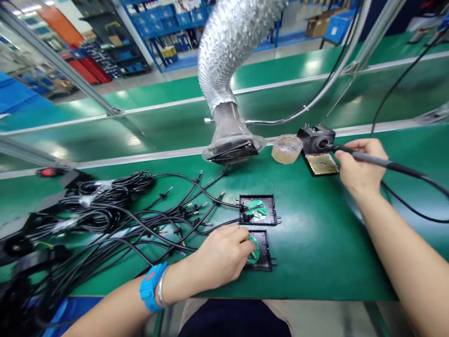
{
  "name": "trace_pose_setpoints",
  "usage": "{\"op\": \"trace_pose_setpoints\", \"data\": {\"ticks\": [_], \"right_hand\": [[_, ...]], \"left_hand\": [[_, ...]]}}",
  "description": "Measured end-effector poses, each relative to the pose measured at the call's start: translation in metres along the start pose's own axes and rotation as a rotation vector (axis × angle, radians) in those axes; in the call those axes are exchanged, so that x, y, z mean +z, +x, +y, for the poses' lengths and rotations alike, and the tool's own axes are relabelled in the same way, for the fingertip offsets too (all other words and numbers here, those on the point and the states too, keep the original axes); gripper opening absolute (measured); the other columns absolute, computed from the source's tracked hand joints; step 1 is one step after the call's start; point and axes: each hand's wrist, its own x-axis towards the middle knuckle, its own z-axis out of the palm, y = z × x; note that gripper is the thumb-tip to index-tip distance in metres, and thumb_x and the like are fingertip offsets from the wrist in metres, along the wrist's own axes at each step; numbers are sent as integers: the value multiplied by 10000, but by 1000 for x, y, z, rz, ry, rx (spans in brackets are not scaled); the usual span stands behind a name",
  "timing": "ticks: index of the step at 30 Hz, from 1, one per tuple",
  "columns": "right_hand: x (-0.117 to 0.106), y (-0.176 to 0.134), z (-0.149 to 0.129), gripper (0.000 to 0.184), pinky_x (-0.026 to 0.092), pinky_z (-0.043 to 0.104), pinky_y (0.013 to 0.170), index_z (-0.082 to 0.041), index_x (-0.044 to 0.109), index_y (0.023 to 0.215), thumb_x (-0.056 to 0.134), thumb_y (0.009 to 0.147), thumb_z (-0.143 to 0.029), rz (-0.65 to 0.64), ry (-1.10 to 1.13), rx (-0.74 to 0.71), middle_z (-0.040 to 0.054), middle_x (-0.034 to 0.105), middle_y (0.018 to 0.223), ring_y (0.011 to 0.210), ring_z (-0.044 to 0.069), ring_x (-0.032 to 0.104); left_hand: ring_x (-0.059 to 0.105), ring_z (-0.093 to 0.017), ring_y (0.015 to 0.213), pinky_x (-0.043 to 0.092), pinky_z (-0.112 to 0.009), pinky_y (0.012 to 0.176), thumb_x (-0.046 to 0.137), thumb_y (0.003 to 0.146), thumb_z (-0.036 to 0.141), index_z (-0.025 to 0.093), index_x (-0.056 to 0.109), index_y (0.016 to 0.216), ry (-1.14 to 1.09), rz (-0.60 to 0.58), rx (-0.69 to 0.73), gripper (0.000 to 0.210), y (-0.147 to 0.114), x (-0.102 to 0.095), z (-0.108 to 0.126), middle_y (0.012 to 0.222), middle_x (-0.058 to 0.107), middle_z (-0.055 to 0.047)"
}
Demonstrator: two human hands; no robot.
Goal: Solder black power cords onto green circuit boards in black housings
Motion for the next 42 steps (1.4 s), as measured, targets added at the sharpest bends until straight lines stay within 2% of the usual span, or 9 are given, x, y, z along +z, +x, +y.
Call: {"op": "trace_pose_setpoints", "data": {"ticks": [4,8,14,21,27,29,34,37,42], "right_hand": [[21,7,-8,387,453,273,636,-43,734,857,691,686,-388,-103,-47,30,98,693,744,676,168,642],[24,0,-10,285,469,308,845,-141,723,975,696,723,-274,-91,-80,86,96,703,959,920,207,646],[22,-2,-15,261,358,317,983,-167,702,987,702,750,-277,-190,-169,155,94,689,1008,1012,201,593],[-19,-40,-59,492,325,534,922,-42,631,1052,609,769,-444,-407,-251,171,278,597,1077,1082,380,494],[-40,-76,-169,266,450,309,839,-239,696,896,536,850,-447,-797,-5,-167,45,679,953,897,193,602],[-17,-72,-208,273,445,279,839,-219,697,932,463,900,-357,-1099,11,-322,42,685,974,914,175,612],[55,-60,-264,207,421,262,616,-211,699,724,659,760,-411,-1377,-57,-449,26,689,714,684,184,624],[76,-63,-279,164,377,255,563,-180,630,587,739,655,-282,-1427,-72,-518,37,637,590,626,190,604],[62,-50,-287,178,387,241,612,-161,581,766,469,873,-248,-1285,2,-441,53,669,752,688,154,609]], "left_hand": [[519,-180,772,470,-312,693,470,900,217,170,591,927,-77,37,-51,133,-10,-9,2,843,560,-40],[548,-174,914,477,-302,822,502,909,245,163,556,1131,-273,246,-110,243,-34,-16,-1,996,610,-60],[570,-160,941,467,-292,844,561,848,125,175,587,1049,-324,457,-316,209,-68,-12,-13,973,632,-48],[562,-169,934,460,-314,844,530,849,118,160,597,955,-311,544,-390,132,-71,-5,-10,946,630,-55],[544,-229,1027,449,-389,920,536,867,240,140,586,1098,-219,328,-298,257,-24,-9,-7,1092,616,-88],[544,-261,1050,455,-412,920,560,856,277,125,589,1117,-137,242,-265,304,-5,-8,-7,1099,619,-109],[584,-250,984,494,-387,866,562,861,282,161,615,1062,-1,161,-200,241,19,1,-13,1032,637,-72],[591,-238,975,506,-368,835,515,885,271,159,602,1038,40,156,-144,208,17,1,-18,1028,633,-55],[631,-198,742,519,-341,655,524,847,222,170,571,999,41,93,-307,167,-5,-12,-27,943,628,-28]]}}
